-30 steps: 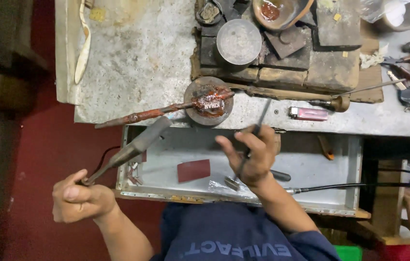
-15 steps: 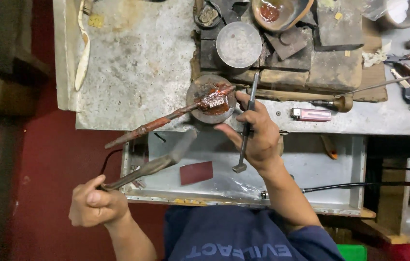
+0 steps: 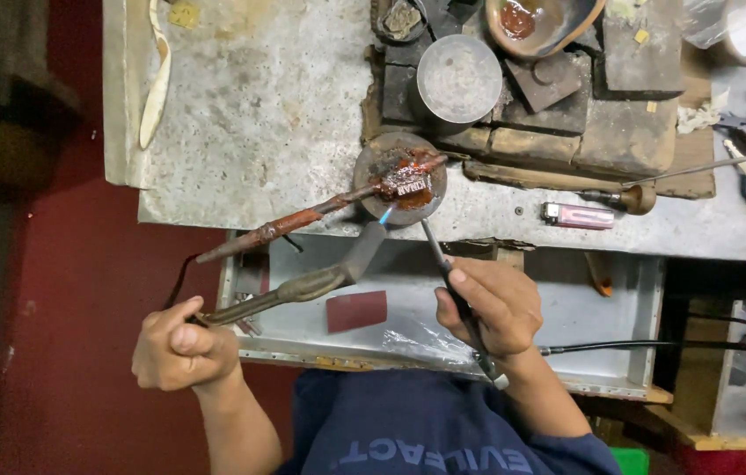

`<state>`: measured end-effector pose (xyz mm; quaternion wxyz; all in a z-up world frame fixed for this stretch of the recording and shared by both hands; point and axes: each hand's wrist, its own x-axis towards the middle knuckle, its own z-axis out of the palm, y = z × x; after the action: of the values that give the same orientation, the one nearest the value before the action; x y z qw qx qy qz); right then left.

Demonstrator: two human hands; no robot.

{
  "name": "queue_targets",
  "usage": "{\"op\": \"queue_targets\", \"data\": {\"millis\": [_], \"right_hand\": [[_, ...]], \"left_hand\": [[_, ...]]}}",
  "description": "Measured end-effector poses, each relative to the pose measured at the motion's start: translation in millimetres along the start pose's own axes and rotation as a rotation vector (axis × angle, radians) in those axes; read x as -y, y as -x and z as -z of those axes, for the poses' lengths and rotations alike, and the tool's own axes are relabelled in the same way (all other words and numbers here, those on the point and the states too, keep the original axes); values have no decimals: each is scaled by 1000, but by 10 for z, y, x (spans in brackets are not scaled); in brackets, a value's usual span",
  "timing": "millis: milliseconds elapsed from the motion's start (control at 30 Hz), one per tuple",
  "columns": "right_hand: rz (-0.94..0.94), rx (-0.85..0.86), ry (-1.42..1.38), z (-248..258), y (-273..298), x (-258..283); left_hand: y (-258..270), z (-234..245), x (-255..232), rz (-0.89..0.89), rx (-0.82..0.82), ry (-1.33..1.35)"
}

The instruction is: Heating a small metal jewelry component with a blowtorch while manipulating it with a metal rod on a workbench.

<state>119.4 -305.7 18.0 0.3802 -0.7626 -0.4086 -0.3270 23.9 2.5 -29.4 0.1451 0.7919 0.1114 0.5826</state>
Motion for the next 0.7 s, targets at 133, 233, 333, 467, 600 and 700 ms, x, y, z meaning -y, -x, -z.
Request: {"op": "queue_targets", "data": {"millis": [133,233,333,467,600,700], "right_hand": [[12,-63,-4,-92,33,-82],[61,-140,-33,-109,-28,-107],[93,-122,-59,-124,-94,-83],[107,-110,-89,-177,-177,-60],[81,29,3,-147,-226,17],[99,49,40,-179,-204,-11]], "left_hand": [[100,10,197,-59,-22,66],[130,6,273,-97,-50,173],[128,-30,260,-95,-60,184],[152,-54,302,-134,-76,166],[40,24,87,14,-12,1],[41,49,141,67,-53,-26]]}}
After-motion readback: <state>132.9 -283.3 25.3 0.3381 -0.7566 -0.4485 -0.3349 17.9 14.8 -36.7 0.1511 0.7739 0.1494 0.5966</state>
